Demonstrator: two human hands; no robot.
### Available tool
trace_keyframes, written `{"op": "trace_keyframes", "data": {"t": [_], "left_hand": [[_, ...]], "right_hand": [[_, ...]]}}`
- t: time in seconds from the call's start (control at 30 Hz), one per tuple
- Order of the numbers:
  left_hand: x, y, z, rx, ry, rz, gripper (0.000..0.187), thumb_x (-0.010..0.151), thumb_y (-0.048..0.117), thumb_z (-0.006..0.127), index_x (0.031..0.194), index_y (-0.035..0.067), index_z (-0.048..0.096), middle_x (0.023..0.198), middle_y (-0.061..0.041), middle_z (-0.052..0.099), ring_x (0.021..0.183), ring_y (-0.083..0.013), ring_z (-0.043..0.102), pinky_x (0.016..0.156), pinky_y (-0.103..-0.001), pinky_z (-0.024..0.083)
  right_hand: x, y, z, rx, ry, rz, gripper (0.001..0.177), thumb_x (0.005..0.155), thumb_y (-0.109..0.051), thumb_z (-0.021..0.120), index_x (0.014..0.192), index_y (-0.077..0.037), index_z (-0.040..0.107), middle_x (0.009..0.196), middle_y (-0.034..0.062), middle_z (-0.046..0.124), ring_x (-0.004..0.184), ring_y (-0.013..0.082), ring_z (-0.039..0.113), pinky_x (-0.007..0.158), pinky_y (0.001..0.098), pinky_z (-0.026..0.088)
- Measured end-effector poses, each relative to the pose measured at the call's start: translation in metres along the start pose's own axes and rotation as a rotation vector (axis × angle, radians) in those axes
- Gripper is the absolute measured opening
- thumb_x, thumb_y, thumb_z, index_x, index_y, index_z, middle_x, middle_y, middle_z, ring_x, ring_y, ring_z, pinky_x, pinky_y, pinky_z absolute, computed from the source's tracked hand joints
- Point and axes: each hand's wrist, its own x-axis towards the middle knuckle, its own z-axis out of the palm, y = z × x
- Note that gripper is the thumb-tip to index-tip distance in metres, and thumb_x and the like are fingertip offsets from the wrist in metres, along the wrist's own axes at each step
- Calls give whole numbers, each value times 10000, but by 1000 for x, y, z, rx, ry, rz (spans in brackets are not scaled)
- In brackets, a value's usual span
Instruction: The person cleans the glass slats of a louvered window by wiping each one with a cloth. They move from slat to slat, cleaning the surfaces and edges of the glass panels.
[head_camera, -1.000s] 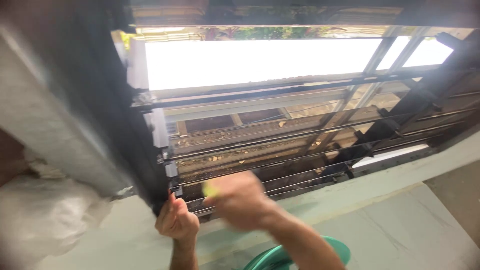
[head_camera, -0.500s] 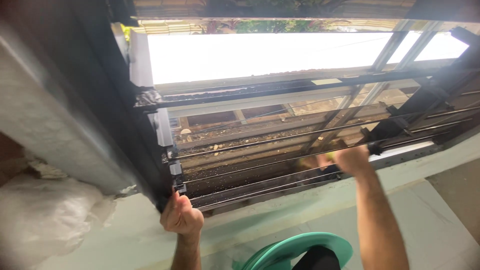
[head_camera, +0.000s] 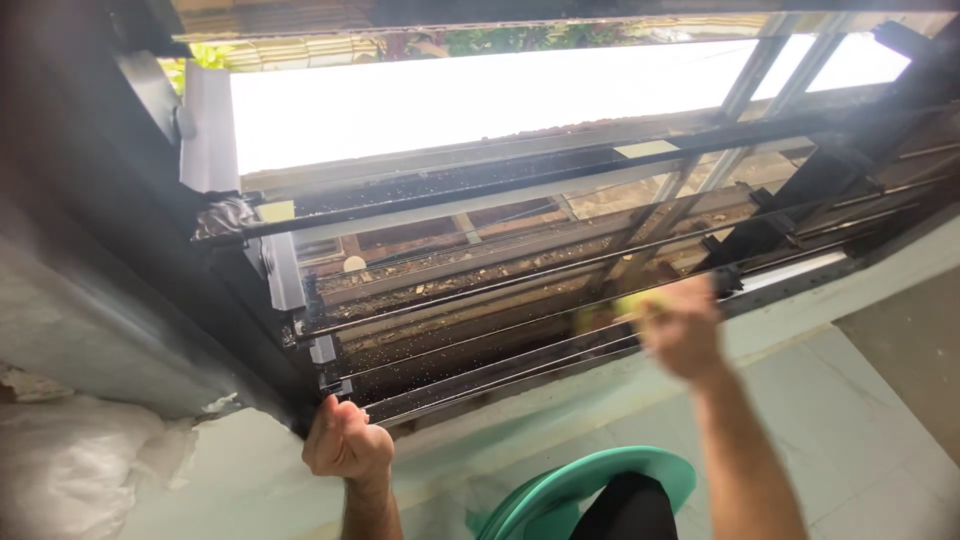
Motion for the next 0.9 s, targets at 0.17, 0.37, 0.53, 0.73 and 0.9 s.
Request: {"op": "trace_keyframes", "data": {"t": [0.17, 0.37, 0.53, 0.73, 0.9], "left_hand": [[2, 6, 1, -35, 51, 10, 272, 987, 59, 532, 1099, -142, 677, 599, -75, 541, 499, -122, 488, 483, -267, 387], [-3, 3, 3, -6, 62, 23, 277, 995, 64, 537, 1125, -131, 684, 619, -94, 550, 520, -133, 501, 445, -243, 371], [-6, -2, 2, -10, 37, 13, 292, 1006, 69, 527, 1158, -126, 682, 594, -67, 550, 500, -108, 500, 429, -215, 368], [-8, -11, -2, -26, 26, 0, 283, 1001, 66, 519, 1149, -111, 683, 599, -66, 545, 502, -108, 496, 437, -229, 379], [-8, -9, -4, -24, 7, 24, 175, 1022, 56, 520, 956, 7, 675, 600, -74, 543, 456, -120, 523, 439, -247, 370]], "right_hand": [[-21, 46, -6, -186, 175, 163, 190, 1040, -192, 590, 962, -27, 641, 976, 188, 614, 986, 394, 536, 922, 530, 396], [38, -141, -6, 92, -195, -326, 345, 958, -253, 612, 1216, -66, 744, 1192, 149, 733, 1136, 353, 659, 997, 507, 453], [37, 19, -9, -183, -352, -232, 237, 885, -262, 669, 1054, -176, 810, 933, 23, 790, 785, 213, 755, 672, 369, 579], [37, 57, 16, -364, -158, 34, 696, 581, -461, 849, 1201, -176, 710, 1225, 100, 695, 1164, 335, 605, 975, 525, 447], [73, -140, 79, -13, -570, 63, 425, 817, -426, 662, 1196, -241, 711, 1104, 59, 721, 1049, 306, 648, 856, 485, 485]]}}
